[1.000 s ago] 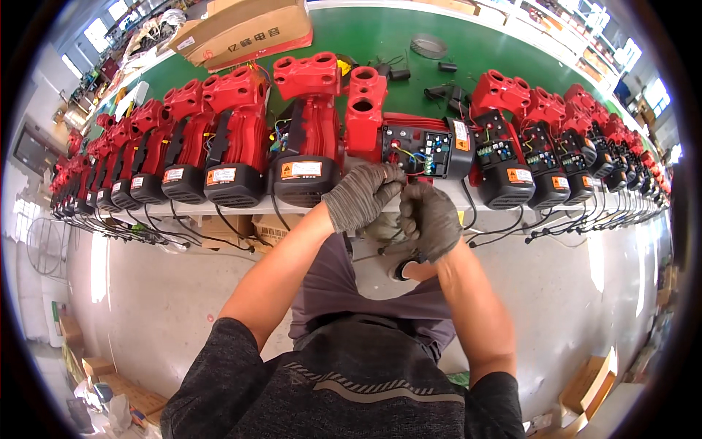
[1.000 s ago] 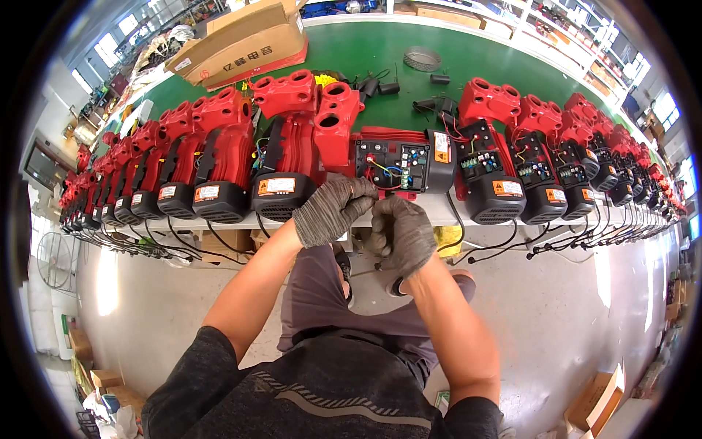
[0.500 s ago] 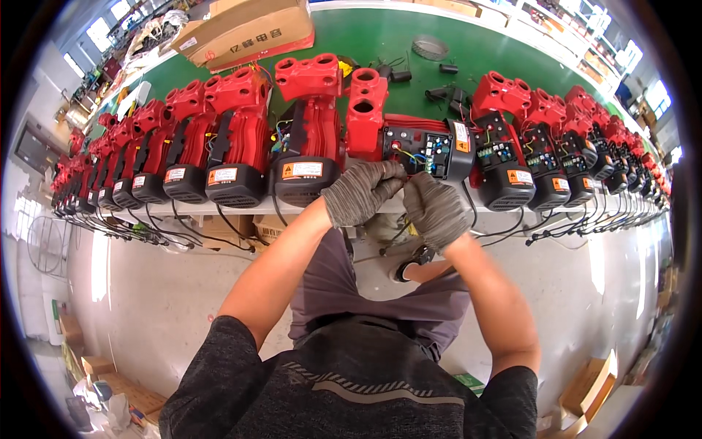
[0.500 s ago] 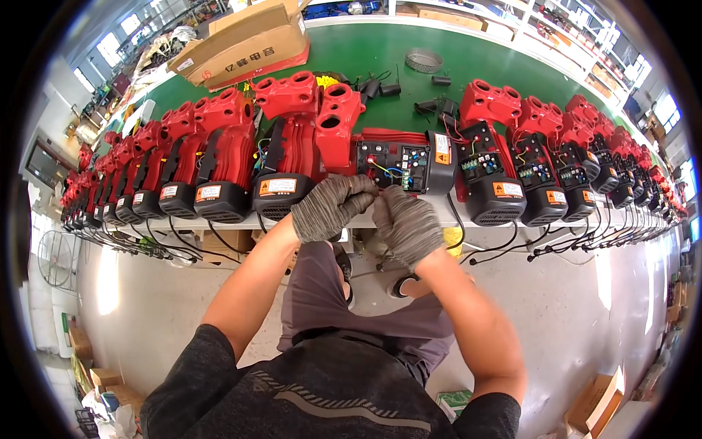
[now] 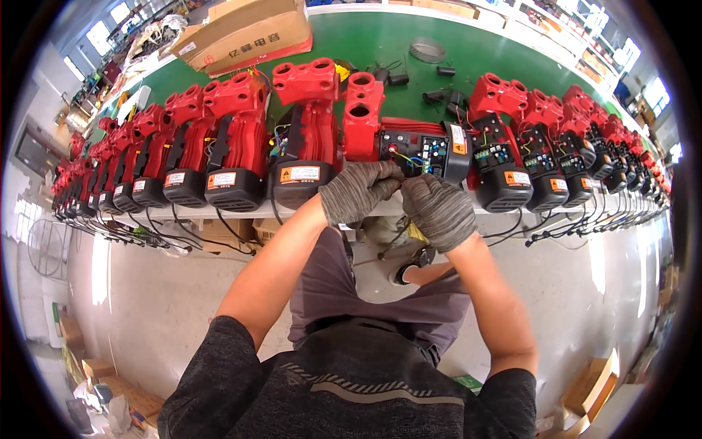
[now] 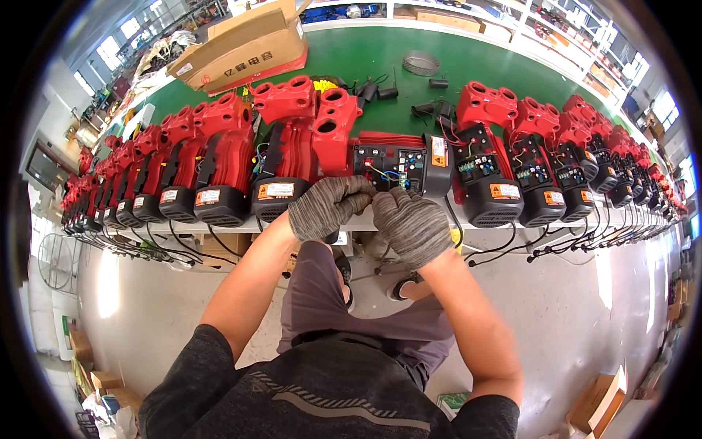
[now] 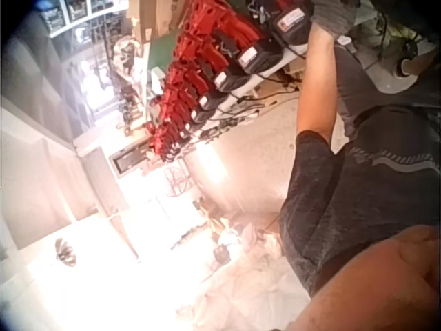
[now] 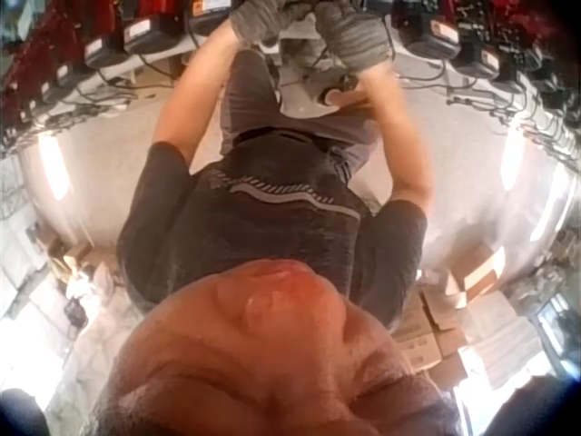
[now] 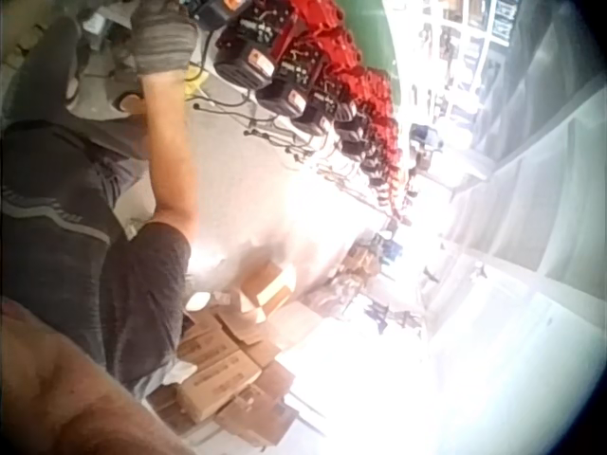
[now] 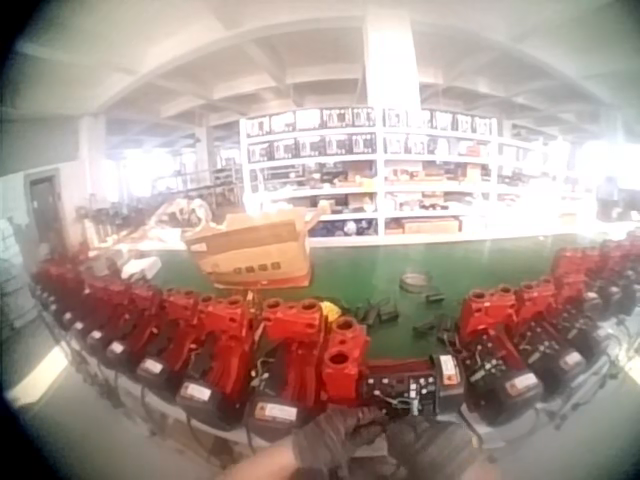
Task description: The person assembles the electrical wiring of a water pump by loosening and tightening terminal screws with a screwdriver, connecting wires to a capacitor, and fastening wire caps by hand.
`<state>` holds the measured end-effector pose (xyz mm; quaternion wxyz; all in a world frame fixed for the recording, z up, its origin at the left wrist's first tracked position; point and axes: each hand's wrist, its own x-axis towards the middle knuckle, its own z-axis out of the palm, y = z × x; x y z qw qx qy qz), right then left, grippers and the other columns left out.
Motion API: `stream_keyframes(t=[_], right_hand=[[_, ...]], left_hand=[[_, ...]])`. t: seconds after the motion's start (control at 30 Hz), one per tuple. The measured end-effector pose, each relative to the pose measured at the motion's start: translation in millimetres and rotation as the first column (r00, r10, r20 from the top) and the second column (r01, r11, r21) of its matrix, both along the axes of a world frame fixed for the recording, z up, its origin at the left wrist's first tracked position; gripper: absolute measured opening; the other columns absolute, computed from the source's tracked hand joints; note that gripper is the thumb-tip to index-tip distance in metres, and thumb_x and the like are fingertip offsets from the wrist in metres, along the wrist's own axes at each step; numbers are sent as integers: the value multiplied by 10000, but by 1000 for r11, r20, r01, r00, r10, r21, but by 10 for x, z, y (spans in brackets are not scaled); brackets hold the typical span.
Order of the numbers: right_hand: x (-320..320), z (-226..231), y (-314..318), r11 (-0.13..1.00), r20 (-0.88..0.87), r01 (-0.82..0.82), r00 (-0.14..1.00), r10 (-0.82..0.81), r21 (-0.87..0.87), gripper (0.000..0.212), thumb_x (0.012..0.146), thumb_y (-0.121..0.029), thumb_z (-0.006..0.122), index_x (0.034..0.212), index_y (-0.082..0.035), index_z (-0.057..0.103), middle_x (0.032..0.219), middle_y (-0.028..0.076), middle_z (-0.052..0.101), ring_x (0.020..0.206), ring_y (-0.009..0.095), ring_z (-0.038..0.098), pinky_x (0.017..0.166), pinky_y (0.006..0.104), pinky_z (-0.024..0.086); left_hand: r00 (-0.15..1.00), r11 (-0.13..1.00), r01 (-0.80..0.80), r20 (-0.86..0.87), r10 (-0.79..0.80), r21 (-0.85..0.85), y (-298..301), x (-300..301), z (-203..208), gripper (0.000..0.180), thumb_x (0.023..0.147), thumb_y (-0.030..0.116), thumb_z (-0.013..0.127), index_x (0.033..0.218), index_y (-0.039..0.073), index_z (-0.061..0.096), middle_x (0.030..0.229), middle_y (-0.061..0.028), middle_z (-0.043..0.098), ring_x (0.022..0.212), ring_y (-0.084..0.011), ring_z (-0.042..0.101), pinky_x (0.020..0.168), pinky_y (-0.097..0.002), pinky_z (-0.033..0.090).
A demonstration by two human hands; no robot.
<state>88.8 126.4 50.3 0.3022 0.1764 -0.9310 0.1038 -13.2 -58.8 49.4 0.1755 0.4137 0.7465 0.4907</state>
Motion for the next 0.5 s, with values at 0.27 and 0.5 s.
stream_keyframes(t=[0.27,0.5], right_hand=[[146,33,-181,332,493,403,830,259,-853,171,978,-198,581,975,-38,643,675,79,613,563,199,607,510,331,484],[25,-3,38,991,-43,-96,995,93,-90,233,891,-118,629,1116,-58,647,969,128,684,831,271,696,697,385,565]], left_hand=[[989,999,12,-149,-5,45,16,-3,-86,177,982,84,608,1140,22,662,864,-41,639,805,-123,578,775,-291,515],[999,999,29,18,-30,26,11,-15,15,177,989,117,608,1147,56,661,827,1,605,747,-95,543,708,-268,500]])
